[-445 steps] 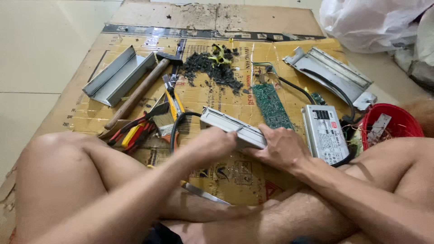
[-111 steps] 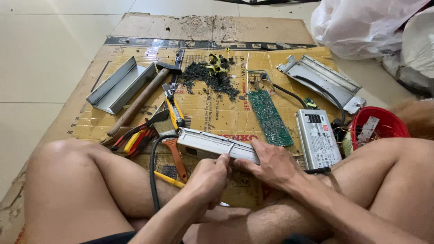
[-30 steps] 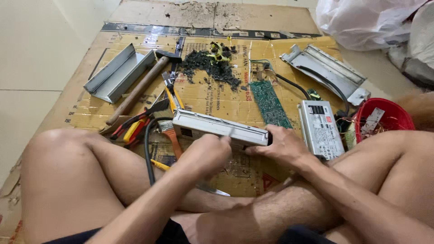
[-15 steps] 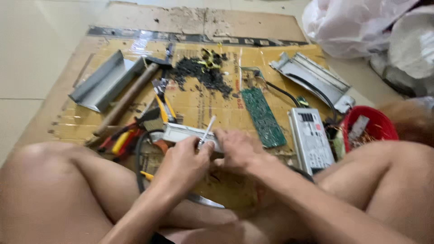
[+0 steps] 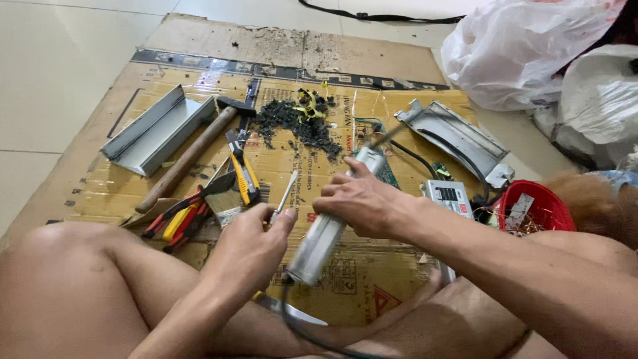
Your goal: The person sits on a cardboard sheet and uses a screwdriver to remove screws from a silver metal casing. They then use pliers to pull out a black cable from the casing. The person continues to unscrew and pry open the casing to access the internal components.
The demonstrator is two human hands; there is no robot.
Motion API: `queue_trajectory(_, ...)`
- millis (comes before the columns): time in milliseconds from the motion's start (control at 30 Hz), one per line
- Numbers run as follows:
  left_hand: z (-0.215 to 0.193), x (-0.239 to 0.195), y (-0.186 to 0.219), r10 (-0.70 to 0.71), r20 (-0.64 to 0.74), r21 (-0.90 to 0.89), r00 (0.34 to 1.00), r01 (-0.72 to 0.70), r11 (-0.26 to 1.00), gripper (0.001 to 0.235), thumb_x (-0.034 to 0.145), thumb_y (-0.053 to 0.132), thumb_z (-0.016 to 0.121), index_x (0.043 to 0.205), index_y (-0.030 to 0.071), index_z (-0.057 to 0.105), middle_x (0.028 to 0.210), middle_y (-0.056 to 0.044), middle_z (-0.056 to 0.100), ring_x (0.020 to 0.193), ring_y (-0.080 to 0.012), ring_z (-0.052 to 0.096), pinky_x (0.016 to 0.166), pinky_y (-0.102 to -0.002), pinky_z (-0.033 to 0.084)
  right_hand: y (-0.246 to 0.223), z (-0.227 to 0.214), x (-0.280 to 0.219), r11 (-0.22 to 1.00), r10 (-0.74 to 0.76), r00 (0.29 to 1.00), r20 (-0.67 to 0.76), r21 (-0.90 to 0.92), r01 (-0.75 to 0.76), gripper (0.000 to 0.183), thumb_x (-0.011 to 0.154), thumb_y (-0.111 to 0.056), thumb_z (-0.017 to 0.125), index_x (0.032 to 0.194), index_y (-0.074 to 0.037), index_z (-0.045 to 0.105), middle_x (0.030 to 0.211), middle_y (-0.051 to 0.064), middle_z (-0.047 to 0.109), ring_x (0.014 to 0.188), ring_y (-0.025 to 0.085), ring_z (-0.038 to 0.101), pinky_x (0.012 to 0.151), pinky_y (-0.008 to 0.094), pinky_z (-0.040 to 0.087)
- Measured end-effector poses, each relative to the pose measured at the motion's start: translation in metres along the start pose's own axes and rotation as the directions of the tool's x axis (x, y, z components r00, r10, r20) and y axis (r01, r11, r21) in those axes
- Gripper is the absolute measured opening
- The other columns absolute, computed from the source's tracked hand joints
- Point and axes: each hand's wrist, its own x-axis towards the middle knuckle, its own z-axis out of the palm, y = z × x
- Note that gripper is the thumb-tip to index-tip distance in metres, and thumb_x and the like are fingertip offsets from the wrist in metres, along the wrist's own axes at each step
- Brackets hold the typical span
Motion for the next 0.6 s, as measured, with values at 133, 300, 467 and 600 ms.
queue_trajectory(133, -0.003, -0.012, 0.019, -0.100, 0.137, -0.024, 0.986, 0.104, 0.994, 0.038, 0.105, 0.046, 0.050, 0.087, 0.014, 0.061, 0.075, -0.006, 0.065, 0.066, -0.0201, 0.058, 0.063, -0.037, 0.043, 0.000, 0.023, -0.007, 0.995, -0.088, 0.994, -0.060, -0.052, 0.085, 0.035, 0.083, -0.015, 0.078, 0.114, -0.025, 0.066, 0.105, 0.001, 0.071, 0.108, 0.023, 0.061, 0.115, 0.063, 0.024)
queue_trajectory(300, 0.004, -0.006, 0.017, -0.137, 0.177, 0.048, 0.975, 0.131, 0.990, 0.043, 0.101, 0.047, 0.046, 0.097, 0.010, 0.068, 0.098, -0.012, 0.076, 0.092, -0.0260, 0.068, 0.080, -0.038, 0.046, -0.004, 0.066, -0.026, 0.972, -0.234, 0.966, -0.107, -0.017, 0.234, 0.063, 0.077, -0.002, 0.070, 0.135, -0.014, 0.052, 0.142, 0.019, 0.051, 0.138, 0.042, 0.042, 0.119, 0.059, 0.027)
queue_trajectory(467, 0.007, -0.001, 0.023, -0.055, 0.225, 0.025, 0.973, 0.051, 0.998, 0.042, 0.100, 0.037, 0.043, 0.119, 0.007, 0.064, 0.106, -0.019, 0.073, 0.099, -0.0318, 0.070, 0.086, -0.046, 0.052, -0.015, 0.034, -0.036, 0.962, 0.216, 0.941, -0.262, 0.222, -0.159, 0.071, 0.078, 0.010, 0.057, 0.145, -0.012, 0.045, 0.145, 0.024, 0.046, 0.138, 0.042, 0.043, 0.113, 0.055, 0.039)
queue_trajectory(600, 0.007, 0.011, 0.031, 0.094, 0.177, 0.004, 0.980, -0.096, 0.995, 0.040, 0.102, 0.024, 0.042, 0.122, -0.005, 0.060, 0.100, -0.032, 0.070, 0.096, -0.0434, 0.070, 0.091, -0.057, 0.054, -0.029, 0.031, -0.025, 0.292, 0.852, 0.520, 0.060, 0.770, -0.567, 0.085, 0.091, -0.050, 0.065, 0.152, -0.001, 0.033, 0.139, 0.028, 0.052, 0.135, 0.041, 0.051, 0.114, 0.058, 0.040)
